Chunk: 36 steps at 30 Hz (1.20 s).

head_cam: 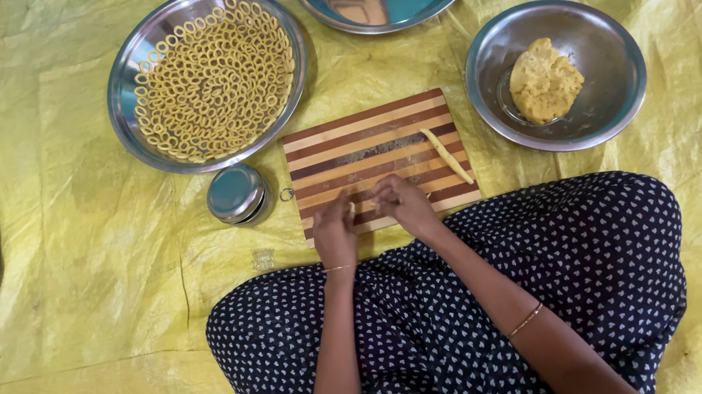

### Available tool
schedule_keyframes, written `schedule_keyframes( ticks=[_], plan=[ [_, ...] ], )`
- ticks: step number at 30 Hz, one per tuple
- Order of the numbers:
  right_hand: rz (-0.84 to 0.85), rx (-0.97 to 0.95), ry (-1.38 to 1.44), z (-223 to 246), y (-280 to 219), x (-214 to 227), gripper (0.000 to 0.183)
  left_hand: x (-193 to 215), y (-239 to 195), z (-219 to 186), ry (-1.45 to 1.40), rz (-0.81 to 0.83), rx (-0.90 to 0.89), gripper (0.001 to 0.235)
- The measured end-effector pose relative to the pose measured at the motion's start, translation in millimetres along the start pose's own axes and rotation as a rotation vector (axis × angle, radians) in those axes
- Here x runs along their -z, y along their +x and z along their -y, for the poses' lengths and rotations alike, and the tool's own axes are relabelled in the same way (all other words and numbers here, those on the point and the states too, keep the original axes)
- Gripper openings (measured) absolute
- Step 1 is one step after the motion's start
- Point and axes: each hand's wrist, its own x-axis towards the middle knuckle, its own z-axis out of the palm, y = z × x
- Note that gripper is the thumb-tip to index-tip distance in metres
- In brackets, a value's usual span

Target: The person rolls a piece of dough into a thin rope on a wooden board, cuts it into small segments, and shapes each segment into a ring. The rings are placed into a large metal tray. The process is repeated continuously.

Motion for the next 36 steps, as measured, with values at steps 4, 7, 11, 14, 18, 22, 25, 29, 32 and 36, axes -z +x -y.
schedule_keyframes(
  ticks=[4,7,11,14,18,22,25,29,32,36],
  plan=[
    [-0.046,0.290,-0.343,17,-9,-4,0.029,2,4,19,-0.637,0.091,0.374,0.040],
    [-0.008,0.405,-0.491,26,-14,-9,0.035,2,6,29,-1.000,0.099,0.479,0.039],
    [0.035,0.405,-0.602,30,-17,-15,0.040,-2,3,36,-0.975,0.074,0.518,0.043],
    [0.054,0.396,-0.628,29,-16,-14,0.037,-6,5,42,-1.055,0.053,0.533,0.042],
    [0.040,0.430,-0.705,25,-17,-14,0.041,-13,4,55,-1.014,0.063,0.553,0.043],
    [0.030,0.426,-0.722,22,-14,-14,0.042,-21,4,62,-0.993,-0.001,0.491,0.048],
    [0.041,0.401,-0.697,19,-14,-14,0.043,-21,3,62,-0.986,0.009,0.540,0.040],
    [0.039,0.400,-0.720,16,-12,-13,0.042,-16,2,58,-0.967,0.023,0.532,0.043],
    [0.039,0.387,-0.697,15,-12,-14,0.040,-15,2,55,-0.964,0.023,0.513,0.048],
    [0.048,0.357,-0.669,17,-13,-13,0.039,-14,3,51,-1.045,0.026,0.512,0.041]
  ],
)
